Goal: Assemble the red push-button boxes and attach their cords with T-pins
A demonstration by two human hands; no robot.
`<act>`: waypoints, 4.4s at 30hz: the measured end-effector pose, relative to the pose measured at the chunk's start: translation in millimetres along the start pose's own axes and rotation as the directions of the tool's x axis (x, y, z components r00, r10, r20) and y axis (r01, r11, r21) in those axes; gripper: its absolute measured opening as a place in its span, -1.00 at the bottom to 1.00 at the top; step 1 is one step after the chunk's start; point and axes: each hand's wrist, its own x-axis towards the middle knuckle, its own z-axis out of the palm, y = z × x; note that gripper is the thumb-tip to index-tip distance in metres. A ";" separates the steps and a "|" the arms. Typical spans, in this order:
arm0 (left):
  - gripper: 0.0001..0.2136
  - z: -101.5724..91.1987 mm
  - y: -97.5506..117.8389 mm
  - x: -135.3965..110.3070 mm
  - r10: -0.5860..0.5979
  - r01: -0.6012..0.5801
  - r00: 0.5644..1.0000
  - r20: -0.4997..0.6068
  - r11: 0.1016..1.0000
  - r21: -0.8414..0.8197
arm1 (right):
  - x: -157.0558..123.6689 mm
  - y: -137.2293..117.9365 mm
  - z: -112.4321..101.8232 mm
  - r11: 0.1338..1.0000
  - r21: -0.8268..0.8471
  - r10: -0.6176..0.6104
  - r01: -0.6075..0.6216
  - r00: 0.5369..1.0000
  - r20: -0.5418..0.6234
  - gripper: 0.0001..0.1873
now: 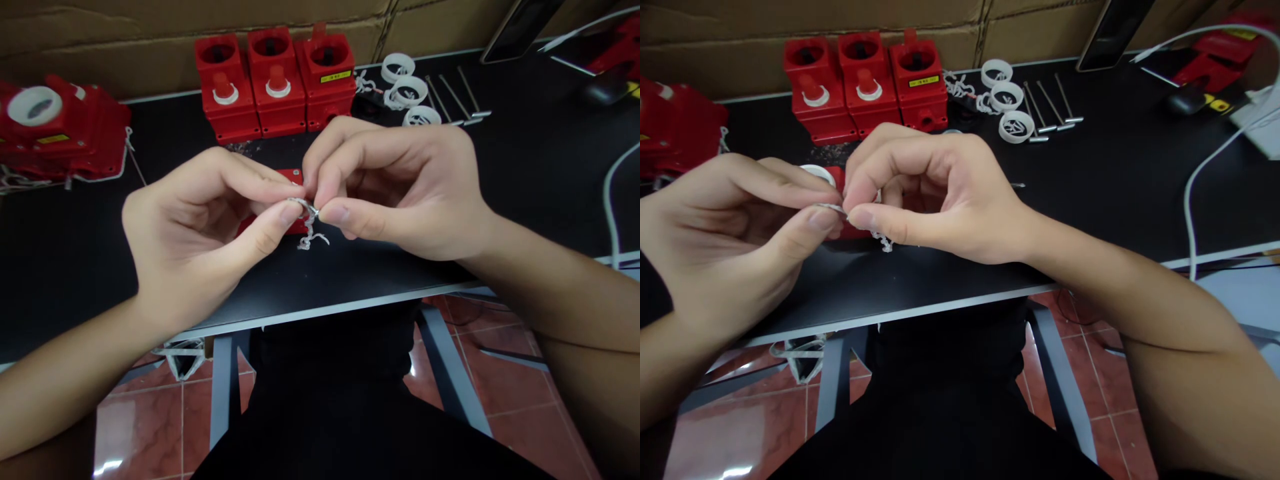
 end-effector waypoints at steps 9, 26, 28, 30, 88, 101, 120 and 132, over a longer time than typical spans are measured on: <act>-0.71 0.0 3.0 0.8 -0.036 0.036 0.999 -0.018 0.999 -0.001 | -2.8 -5.2 -1.7 0.995 -0.095 0.033 -0.033 0.999 0.003 -0.82; -0.58 -25.5 -4.3 -2.1 -0.026 -0.025 0.978 0.206 0.971 0.238 | -3.3 0.7 -3.4 0.971 -0.233 -0.061 0.061 0.998 0.005 -0.79; -0.62 -20.0 -2.6 -2.4 -0.031 -0.010 0.982 0.188 0.977 0.214 | -4.8 1.9 -1.8 0.959 -0.269 -0.093 0.087 0.996 -0.009 -0.80; -0.71 -11.4 -0.2 -2.7 -0.001 -0.018 0.996 0.087 0.978 0.210 | -6.5 1.8 0.4 0.940 -0.319 -0.134 0.120 0.991 -0.021 -0.88; -0.88 10.0 3.2 1.3 -0.136 0.139 0.990 0.027 0.966 -0.219 | -6.9 9.1 -9.6 0.508 -0.720 -0.506 0.473 0.840 0.194 -0.78; -0.81 6.6 0.5 5.8 -0.200 0.231 0.971 0.130 0.923 -0.307 | -0.8 17.2 -5.0 0.625 -0.608 -0.495 0.489 0.851 0.176 -0.93; -0.72 0.4 6.7 14.6 -0.266 0.365 0.918 0.294 0.856 -0.367 | -2.8 11.4 -5.5 0.781 -0.484 -0.362 0.395 0.917 0.167 -0.94; -0.90 -11.7 6.1 19.1 -0.168 0.297 0.885 0.433 0.921 -0.251 | -1.1 13.6 -11.1 0.898 -0.261 -0.312 0.353 0.931 0.187 -0.91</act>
